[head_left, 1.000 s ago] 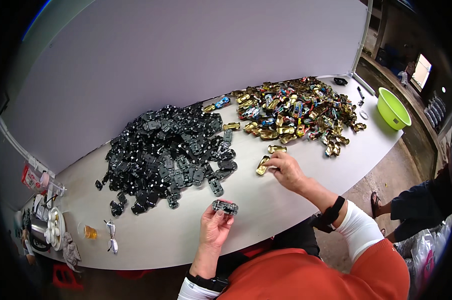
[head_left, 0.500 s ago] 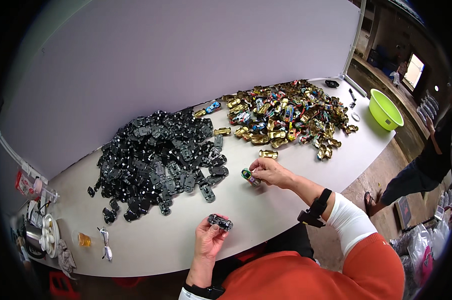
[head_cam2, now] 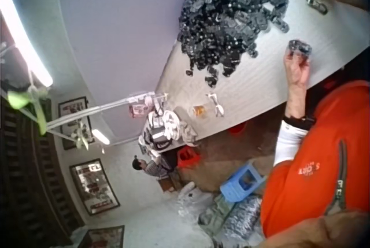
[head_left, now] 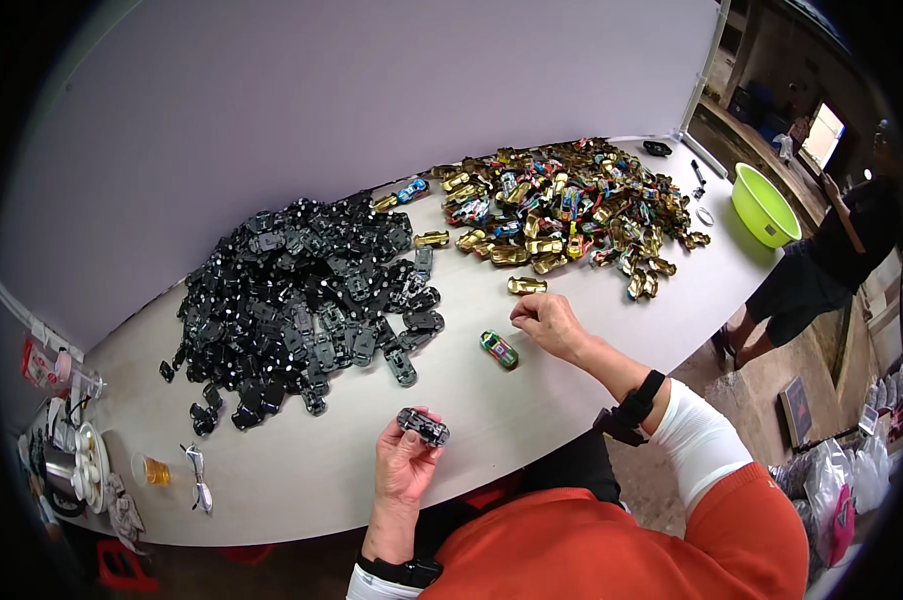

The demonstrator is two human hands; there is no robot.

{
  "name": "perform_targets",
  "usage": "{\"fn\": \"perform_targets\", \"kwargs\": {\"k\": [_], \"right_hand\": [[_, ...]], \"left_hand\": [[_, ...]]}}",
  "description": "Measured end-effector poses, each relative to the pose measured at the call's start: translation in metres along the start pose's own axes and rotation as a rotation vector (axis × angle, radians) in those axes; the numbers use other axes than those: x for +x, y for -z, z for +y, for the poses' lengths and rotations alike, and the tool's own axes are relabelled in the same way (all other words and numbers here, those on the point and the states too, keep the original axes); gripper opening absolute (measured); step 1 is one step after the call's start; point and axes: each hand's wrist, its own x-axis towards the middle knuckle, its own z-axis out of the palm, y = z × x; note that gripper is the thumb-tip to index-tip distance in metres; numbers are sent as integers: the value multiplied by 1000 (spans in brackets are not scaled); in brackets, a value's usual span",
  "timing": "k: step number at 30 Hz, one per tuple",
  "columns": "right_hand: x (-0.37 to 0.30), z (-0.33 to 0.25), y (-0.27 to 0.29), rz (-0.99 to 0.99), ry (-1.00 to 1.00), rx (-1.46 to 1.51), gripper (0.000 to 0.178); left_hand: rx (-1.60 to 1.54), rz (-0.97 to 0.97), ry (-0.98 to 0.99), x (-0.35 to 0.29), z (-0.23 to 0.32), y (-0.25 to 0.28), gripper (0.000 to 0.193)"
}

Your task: The person assembles small keychains by hand at a workbench. They pick up a black plastic base and a small metal car charm, then press the two parts together to form a complete unit. The person repeats this process with multiple items, handling them one at a time.

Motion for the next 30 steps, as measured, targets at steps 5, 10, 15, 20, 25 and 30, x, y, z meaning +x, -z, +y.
{"fn": "perform_targets", "kwargs": {"k": [5,10,15,20,25,30], "right_hand": [[-12,-16,1,-1,164,-244,23],[-18,-38,-8,-101,160,-509,41],[-18,-35,-10,-137,176,-493,33],[-17,-34,-10,-172,207,-391,26],[-14,-24,-13,-179,251,-347,27],[-14,-22,-7,-139,229,-209,27]], "left_hand": [[-35,14,6,-2,2,-3,38],[0,-42,9,-3,2,0,42],[-38,-112,48,-6,4,-4,42],[-30,-106,43,-5,4,-1,42],[14,-97,64,-5,6,-2,45],[-6,-80,73,0,3,-1,45]]}}
